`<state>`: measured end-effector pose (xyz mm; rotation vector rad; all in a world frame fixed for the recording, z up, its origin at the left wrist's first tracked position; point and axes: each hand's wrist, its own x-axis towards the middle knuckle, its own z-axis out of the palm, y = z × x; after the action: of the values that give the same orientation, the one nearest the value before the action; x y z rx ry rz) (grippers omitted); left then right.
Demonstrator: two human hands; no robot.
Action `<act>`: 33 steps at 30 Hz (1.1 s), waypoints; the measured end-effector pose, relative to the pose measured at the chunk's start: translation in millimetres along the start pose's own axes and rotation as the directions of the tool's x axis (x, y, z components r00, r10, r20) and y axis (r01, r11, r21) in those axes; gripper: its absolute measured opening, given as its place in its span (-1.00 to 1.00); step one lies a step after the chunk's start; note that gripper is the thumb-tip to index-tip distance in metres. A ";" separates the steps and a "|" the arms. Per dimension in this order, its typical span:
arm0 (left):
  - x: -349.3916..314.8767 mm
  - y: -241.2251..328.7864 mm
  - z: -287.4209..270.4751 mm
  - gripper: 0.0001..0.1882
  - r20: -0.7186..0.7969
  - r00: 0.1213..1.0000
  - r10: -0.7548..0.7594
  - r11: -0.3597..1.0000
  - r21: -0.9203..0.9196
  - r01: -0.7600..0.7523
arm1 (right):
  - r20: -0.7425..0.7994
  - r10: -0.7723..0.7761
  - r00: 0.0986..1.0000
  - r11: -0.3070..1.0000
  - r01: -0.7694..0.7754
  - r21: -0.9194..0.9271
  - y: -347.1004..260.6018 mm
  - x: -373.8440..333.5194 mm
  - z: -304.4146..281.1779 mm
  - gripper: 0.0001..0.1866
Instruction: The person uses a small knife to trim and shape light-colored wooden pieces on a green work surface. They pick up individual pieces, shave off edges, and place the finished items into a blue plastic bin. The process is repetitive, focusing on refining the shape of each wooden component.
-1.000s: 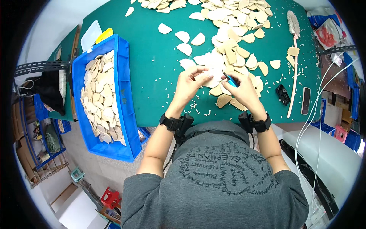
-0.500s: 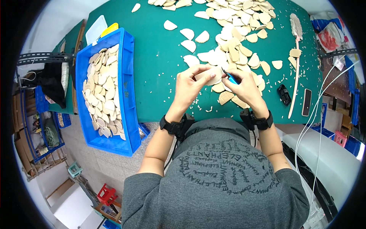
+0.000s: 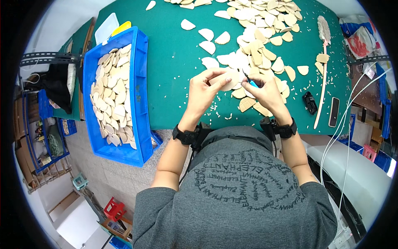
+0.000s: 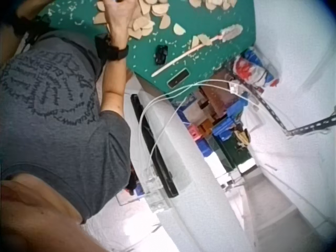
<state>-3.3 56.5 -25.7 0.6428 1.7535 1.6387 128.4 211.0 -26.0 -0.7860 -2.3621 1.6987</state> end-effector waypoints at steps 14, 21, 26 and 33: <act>64.5 -67.3 -104.5 -0.49 -0.290 0.869 0.400 0.636 0.771 -0.036 | -0.035 0.126 0.991 0.983 -0.120 0.141 10.9 4.7 -2.8 -0.83; 90.1 -141.6 -44.5 -0.44 0.316 0.945 0.085 0.427 0.845 -0.321 | -0.047 0.140 0.989 0.976 -0.130 0.173 23.8 -1.5 0.7 -0.83; 71.2 -123.2 -58.4 -0.56 0.274 0.959 0.074 0.482 0.832 -0.275 | -0.045 0.127 0.991 0.985 -0.120 0.126 25.4 -3.6 1.1 -0.79; 20.7 -55.8 -40.0 -0.73 0.137 0.980 -0.148 0.976 0.178 0.123 | 0.051 0.080 0.996 0.996 -0.081 0.029 -0.8 -2.0 9.0 -0.72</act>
<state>-42.4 39.0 -83.2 0.6886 1.7969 1.3258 126.3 202.2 -28.2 -0.8543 -2.3609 1.8021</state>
